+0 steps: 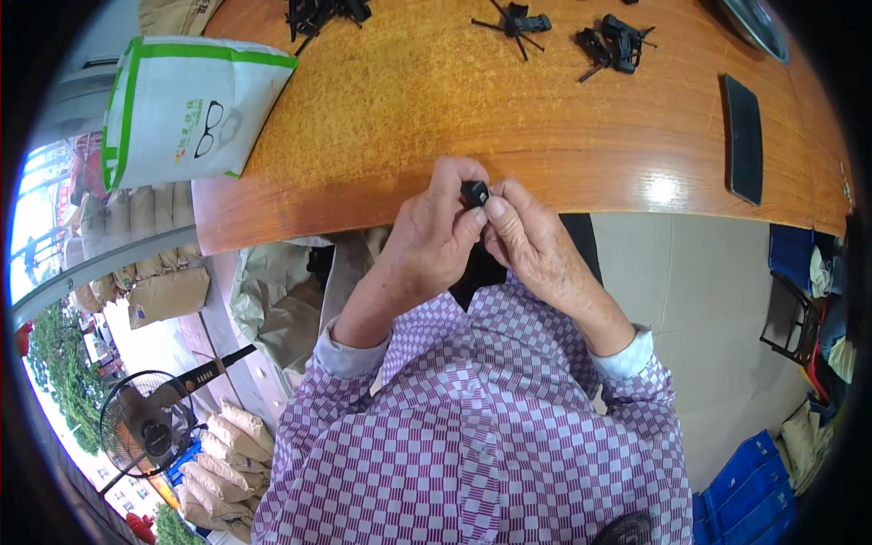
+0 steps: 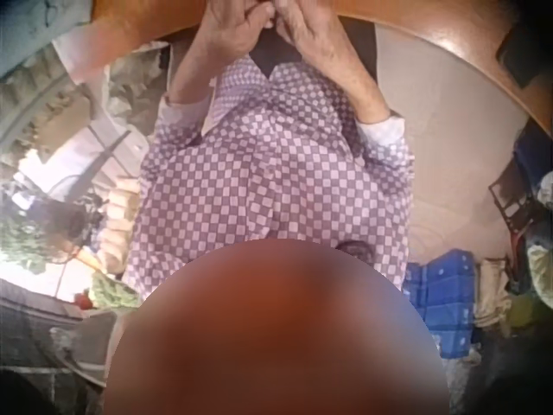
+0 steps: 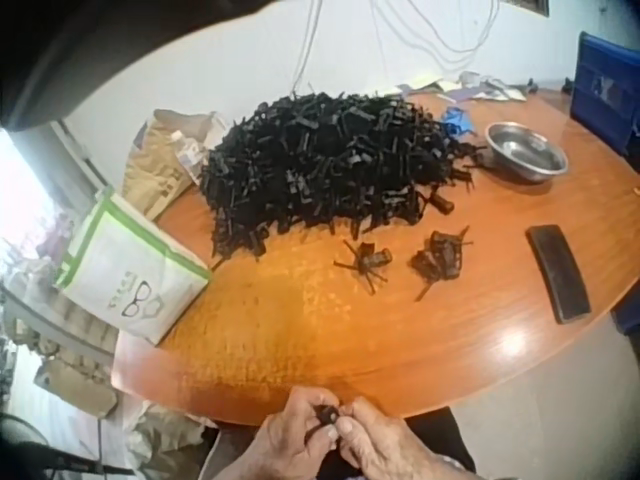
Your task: Trimming excess material from small black plastic parts using hand snips at a production workstation.
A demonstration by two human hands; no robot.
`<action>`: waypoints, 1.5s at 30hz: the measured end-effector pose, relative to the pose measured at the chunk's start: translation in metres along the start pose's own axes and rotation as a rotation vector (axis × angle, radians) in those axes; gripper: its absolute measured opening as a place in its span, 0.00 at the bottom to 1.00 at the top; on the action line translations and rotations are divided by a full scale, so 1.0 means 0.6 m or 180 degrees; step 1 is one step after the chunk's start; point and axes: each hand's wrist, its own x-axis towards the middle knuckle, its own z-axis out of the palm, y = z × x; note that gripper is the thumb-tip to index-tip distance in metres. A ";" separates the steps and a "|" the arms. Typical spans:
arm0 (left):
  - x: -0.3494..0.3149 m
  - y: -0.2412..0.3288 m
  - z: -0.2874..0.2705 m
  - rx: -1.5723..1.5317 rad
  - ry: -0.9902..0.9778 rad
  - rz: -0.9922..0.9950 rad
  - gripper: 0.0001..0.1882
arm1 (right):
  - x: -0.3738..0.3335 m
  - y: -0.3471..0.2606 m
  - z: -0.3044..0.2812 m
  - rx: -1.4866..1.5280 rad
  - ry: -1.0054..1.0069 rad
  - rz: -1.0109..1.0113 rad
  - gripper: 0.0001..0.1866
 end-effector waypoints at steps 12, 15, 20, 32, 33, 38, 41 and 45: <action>-0.001 -0.001 -0.018 -0.0046 0.0633 0.0373 0.11 | 0.069 -0.024 -0.033 -0.0143 -0.0652 -0.0058 0.12; 0.004 -0.006 -0.049 -0.1702 0.0962 -0.0734 0.06 | 0.132 -0.049 -0.083 -0.2169 0.0492 -0.1235 0.14; -0.032 -0.050 -0.066 -0.3790 0.0556 -0.1059 0.08 | 0.242 -0.036 -0.176 -0.4432 0.1143 -0.0919 0.14; -0.019 -0.014 -0.078 -0.2861 0.0500 -0.0780 0.19 | 0.129 -0.083 -0.037 -0.4401 -0.0113 -0.2166 0.16; -0.014 -0.014 -0.079 -0.2963 0.0307 -0.0714 0.20 | 0.115 -0.086 -0.025 -0.4434 -0.0377 -0.2235 0.17; -0.026 -0.031 -0.079 -0.3477 -0.0244 -0.0716 0.21 | 0.087 -0.081 -0.004 -0.4356 -0.0638 -0.2491 0.19; -0.034 -0.036 -0.074 -0.3882 -0.0518 -0.0783 0.20 | 0.077 -0.082 -0.008 -0.4329 -0.0904 -0.2818 0.19; -0.035 -0.032 -0.066 -0.4253 -0.0801 -0.0798 0.17 | 0.065 -0.060 -0.013 -0.3497 -0.0636 -0.2445 0.21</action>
